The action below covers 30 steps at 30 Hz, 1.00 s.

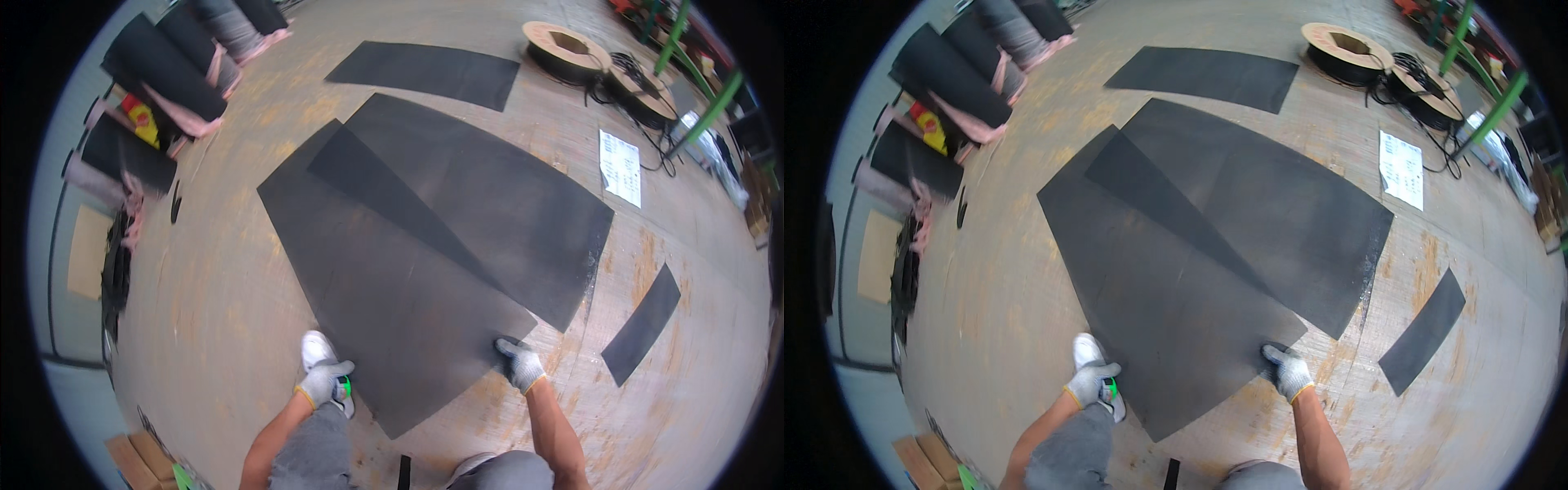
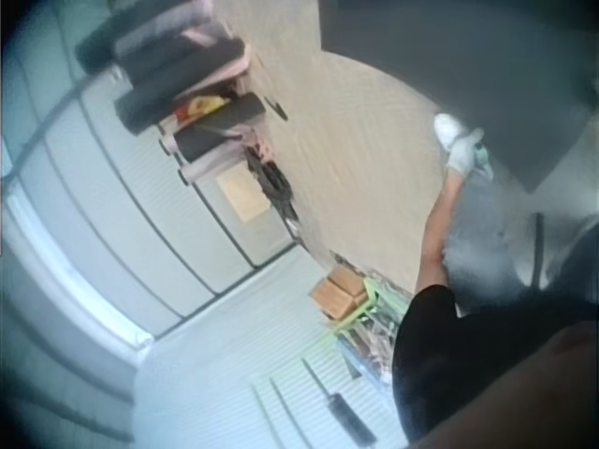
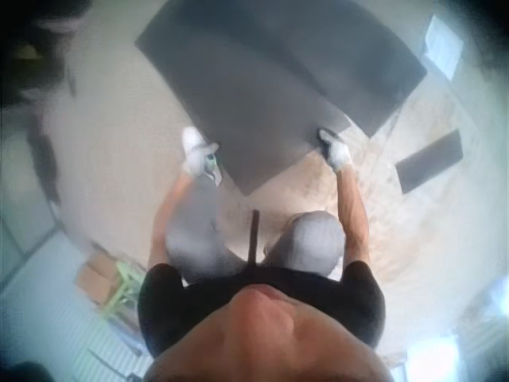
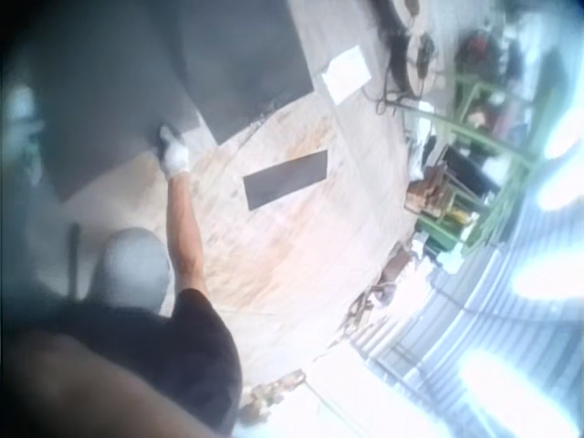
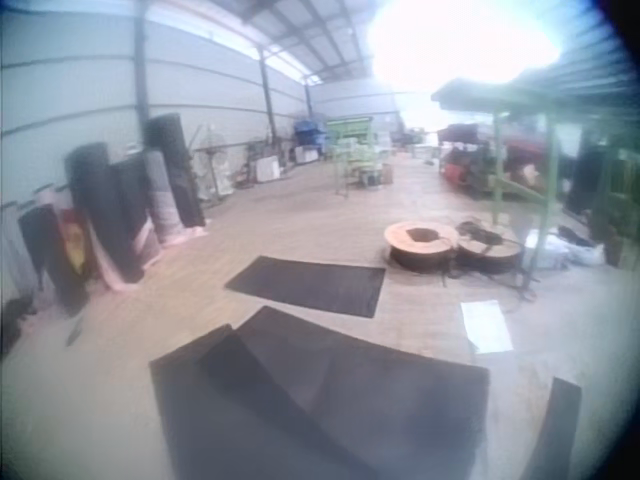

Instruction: The person measures a black sheet on the floor with a tape measure, then uses a handheld oscillating multi-tool to cut along the measured line. The person repeats measuring and cutting on another section of the same material.

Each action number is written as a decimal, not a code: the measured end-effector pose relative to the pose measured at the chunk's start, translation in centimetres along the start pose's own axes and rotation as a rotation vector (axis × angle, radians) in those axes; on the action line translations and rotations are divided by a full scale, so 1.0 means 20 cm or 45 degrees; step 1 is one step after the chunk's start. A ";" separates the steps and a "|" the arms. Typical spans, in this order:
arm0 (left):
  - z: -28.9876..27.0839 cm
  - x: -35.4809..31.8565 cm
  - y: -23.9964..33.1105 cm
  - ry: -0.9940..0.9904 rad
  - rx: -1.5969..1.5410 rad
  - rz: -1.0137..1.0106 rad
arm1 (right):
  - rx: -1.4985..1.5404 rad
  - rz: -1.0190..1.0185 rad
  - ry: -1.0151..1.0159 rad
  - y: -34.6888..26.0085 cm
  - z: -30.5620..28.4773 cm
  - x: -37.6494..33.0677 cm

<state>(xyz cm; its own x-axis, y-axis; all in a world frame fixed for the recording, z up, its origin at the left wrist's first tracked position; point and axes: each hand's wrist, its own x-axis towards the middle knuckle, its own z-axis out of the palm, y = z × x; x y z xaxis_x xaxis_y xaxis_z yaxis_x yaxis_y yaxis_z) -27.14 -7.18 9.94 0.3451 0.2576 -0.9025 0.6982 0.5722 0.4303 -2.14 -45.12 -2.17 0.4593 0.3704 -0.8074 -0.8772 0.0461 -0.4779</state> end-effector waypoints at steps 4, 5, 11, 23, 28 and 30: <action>-0.12 -0.17 -0.21 0.017 -0.100 0.243 | -0.103 0.172 -0.111 0.08 0.04 -0.04; -0.16 -0.19 -0.26 0.171 -0.079 0.209 | -0.127 0.192 -0.136 0.09 0.07 -0.04; -0.35 -0.22 -0.80 0.435 -0.346 0.047 | -0.274 0.289 -0.303 0.24 0.21 -0.09; -0.67 -0.41 -1.53 0.483 -0.645 0.177 | -0.308 0.613 -0.238 0.85 0.20 -0.39; -0.51 -0.70 -1.30 0.791 -0.268 0.218 | -2.296 0.657 -0.880 0.71 0.39 -0.53; -0.37 -0.78 -1.23 0.634 -0.302 0.253 | -2.085 0.111 -1.083 0.69 0.52 -0.66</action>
<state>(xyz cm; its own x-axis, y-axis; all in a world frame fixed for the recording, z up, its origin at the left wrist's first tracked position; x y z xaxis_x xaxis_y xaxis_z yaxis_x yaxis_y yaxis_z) -54.33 -19.47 13.30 0.0788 0.6798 -0.7292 0.4712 0.6192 0.6282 -21.79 -39.67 5.49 -0.2164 0.6568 -0.7224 0.3439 -0.6412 -0.6860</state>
